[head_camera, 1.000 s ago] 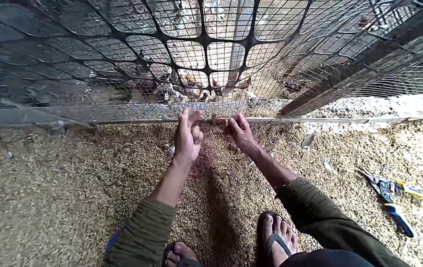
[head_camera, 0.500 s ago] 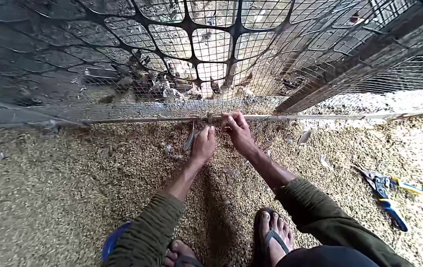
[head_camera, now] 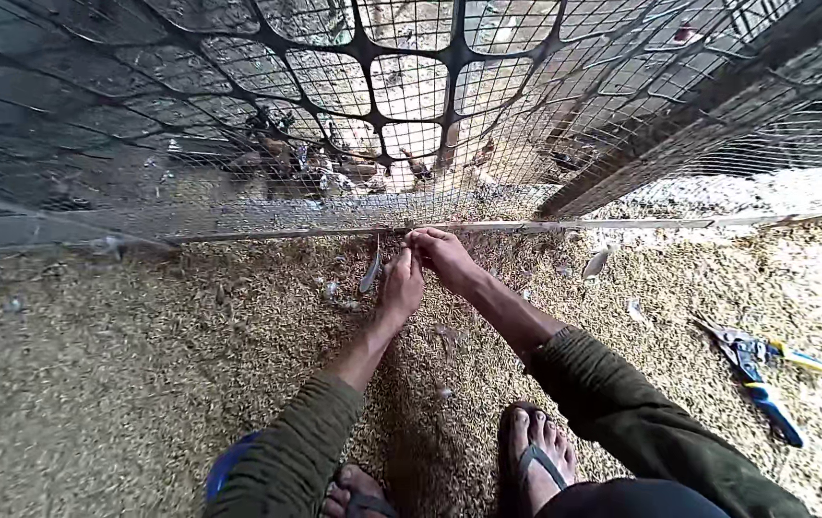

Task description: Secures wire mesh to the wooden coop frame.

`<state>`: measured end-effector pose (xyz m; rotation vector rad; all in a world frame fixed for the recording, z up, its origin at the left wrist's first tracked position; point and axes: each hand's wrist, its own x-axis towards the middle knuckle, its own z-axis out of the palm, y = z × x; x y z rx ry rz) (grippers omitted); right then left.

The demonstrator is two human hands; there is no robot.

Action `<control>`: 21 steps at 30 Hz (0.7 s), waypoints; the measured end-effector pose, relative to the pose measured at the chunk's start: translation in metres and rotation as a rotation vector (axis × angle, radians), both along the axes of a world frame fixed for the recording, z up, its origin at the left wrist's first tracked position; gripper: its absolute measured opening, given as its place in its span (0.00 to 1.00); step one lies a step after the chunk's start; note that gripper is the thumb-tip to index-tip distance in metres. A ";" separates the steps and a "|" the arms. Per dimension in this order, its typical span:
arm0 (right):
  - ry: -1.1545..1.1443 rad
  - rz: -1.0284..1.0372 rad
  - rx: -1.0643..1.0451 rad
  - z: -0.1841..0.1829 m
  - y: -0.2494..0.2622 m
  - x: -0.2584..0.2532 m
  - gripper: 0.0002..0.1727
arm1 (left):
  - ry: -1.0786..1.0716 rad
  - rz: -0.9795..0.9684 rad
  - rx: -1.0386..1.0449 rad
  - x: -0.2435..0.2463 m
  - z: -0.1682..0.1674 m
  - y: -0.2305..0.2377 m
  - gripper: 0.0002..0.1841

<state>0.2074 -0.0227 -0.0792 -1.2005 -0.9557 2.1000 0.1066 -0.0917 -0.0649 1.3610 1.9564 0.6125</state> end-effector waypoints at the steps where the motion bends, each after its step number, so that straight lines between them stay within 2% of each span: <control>1: 0.005 -0.011 -0.015 0.001 0.001 -0.002 0.13 | 0.003 -0.004 -0.002 0.000 0.000 0.000 0.21; 7: 0.052 -0.067 -0.111 0.004 0.000 -0.007 0.13 | 0.002 -0.016 0.056 0.003 -0.001 -0.003 0.20; 13: 0.115 -0.210 -0.181 0.009 0.002 -0.015 0.11 | 0.019 -0.047 0.085 0.013 0.001 -0.001 0.20; 21: 0.026 -0.167 -0.117 0.016 0.005 -0.014 0.12 | -0.009 -0.080 0.017 0.017 0.010 0.001 0.18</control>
